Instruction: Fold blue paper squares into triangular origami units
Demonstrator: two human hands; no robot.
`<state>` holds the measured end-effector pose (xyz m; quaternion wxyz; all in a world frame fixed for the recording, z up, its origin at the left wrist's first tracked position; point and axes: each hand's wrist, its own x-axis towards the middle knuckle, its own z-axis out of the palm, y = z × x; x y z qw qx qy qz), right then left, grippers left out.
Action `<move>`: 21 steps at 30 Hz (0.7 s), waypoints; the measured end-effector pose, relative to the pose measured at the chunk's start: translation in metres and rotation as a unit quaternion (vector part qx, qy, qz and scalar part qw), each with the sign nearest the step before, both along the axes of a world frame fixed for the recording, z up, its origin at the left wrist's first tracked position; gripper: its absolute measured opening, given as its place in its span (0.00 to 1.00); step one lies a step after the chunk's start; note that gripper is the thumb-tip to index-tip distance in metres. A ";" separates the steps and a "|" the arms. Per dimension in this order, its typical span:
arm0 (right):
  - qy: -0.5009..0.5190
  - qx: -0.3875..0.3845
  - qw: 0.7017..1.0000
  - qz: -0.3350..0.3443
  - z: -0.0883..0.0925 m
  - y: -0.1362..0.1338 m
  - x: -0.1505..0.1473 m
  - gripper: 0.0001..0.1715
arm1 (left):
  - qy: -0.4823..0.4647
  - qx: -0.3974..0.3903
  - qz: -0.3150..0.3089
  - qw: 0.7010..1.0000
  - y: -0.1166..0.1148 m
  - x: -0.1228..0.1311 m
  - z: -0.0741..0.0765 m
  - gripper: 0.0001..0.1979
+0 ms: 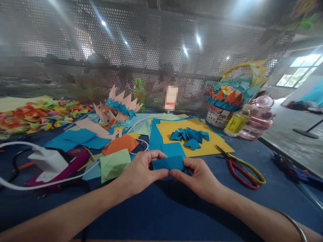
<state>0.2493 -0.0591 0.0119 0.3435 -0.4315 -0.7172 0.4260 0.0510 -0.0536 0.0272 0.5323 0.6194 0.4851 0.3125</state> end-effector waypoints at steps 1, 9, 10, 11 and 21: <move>-0.001 0.001 1.000 -0.002 0.000 0.000 0.000 0.18 | -0.001 -0.004 -0.001 1.000 0.001 0.000 0.000 0.17; -0.019 0.025 0.999 -0.023 -0.001 0.004 0.002 0.18 | 0.003 -0.007 -0.018 1.000 0.005 -0.003 0.003 0.19; -0.024 0.026 0.999 -0.023 -0.001 0.004 0.002 0.18 | 0.009 -0.003 -0.021 1.000 0.005 -0.004 0.003 0.18; -0.030 0.028 0.999 -0.022 -0.002 0.003 0.002 0.18 | 0.016 0.003 -0.023 1.000 0.005 -0.004 0.003 0.17; -0.034 0.042 0.998 -0.021 -0.006 0.011 0.007 0.18 | 0.061 0.044 -0.023 0.997 0.010 -0.009 -0.004 0.16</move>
